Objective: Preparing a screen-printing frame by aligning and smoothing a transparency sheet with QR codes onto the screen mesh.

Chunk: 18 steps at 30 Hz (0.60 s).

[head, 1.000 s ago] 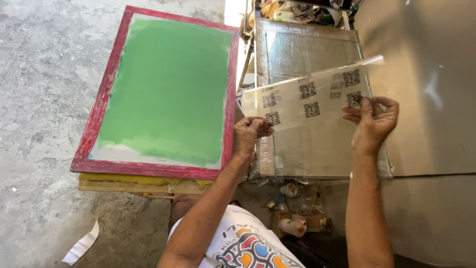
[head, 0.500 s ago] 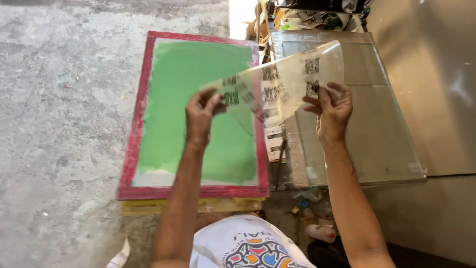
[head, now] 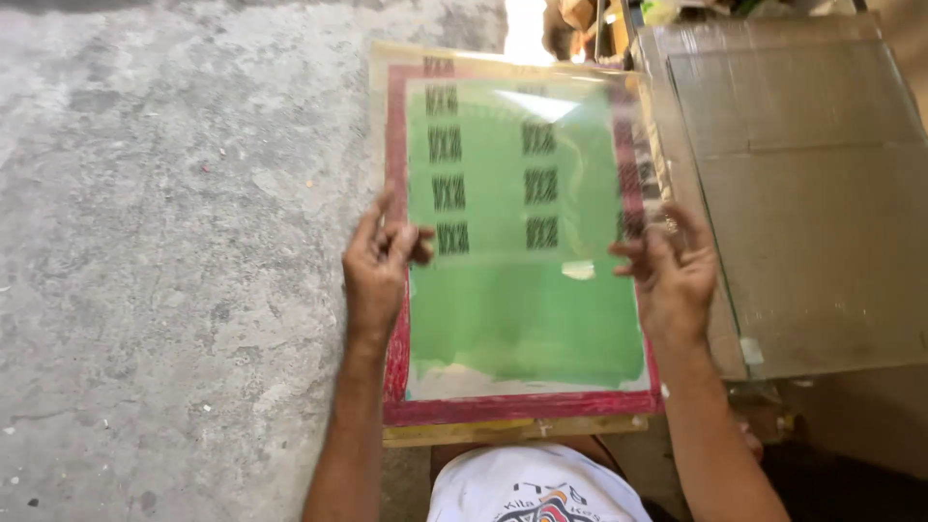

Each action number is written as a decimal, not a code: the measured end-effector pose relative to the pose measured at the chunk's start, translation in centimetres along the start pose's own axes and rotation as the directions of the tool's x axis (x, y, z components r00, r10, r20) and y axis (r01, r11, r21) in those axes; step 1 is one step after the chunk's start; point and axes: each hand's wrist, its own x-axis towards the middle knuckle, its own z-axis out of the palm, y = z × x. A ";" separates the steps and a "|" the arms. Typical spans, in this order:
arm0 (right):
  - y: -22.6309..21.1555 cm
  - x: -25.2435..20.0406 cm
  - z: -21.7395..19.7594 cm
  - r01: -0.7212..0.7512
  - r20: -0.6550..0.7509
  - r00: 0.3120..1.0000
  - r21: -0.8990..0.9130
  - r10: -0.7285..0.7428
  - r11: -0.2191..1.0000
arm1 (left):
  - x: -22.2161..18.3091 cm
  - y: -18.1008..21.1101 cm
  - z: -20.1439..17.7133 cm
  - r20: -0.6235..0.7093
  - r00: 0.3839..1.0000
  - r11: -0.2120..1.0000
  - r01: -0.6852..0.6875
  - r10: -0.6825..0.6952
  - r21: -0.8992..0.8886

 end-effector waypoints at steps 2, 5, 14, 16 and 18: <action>3.1 -2.3 -1.9 -0.099 -0.036 0.995 -0.048 0.098 0.994 | -0.7 -6.1 -1.0 0.019 0.993 0.993 0.118 -0.119 0.013; 7.7 -4.7 -4.9 -0.240 -0.103 0.966 -0.040 0.235 0.970 | -1.4 -16.4 -1.3 0.058 0.987 0.976 0.160 -0.153 -0.147; 12.5 -6.1 -7.4 -0.457 -0.290 0.877 -0.255 0.383 0.852 | -2.6 -20.3 -0.6 -0.029 0.929 0.909 0.367 -0.369 0.200; 12.4 -6.5 -7.6 -0.448 -0.299 0.886 -0.363 0.353 0.817 | -3.2 -18.7 -0.2 -0.078 0.924 0.890 0.381 -0.373 0.251; 12.6 -6.7 -8.2 -0.439 -0.313 0.891 -0.415 0.328 0.797 | -3.2 -18.1 -0.1 -0.110 0.918 0.872 0.397 -0.382 0.287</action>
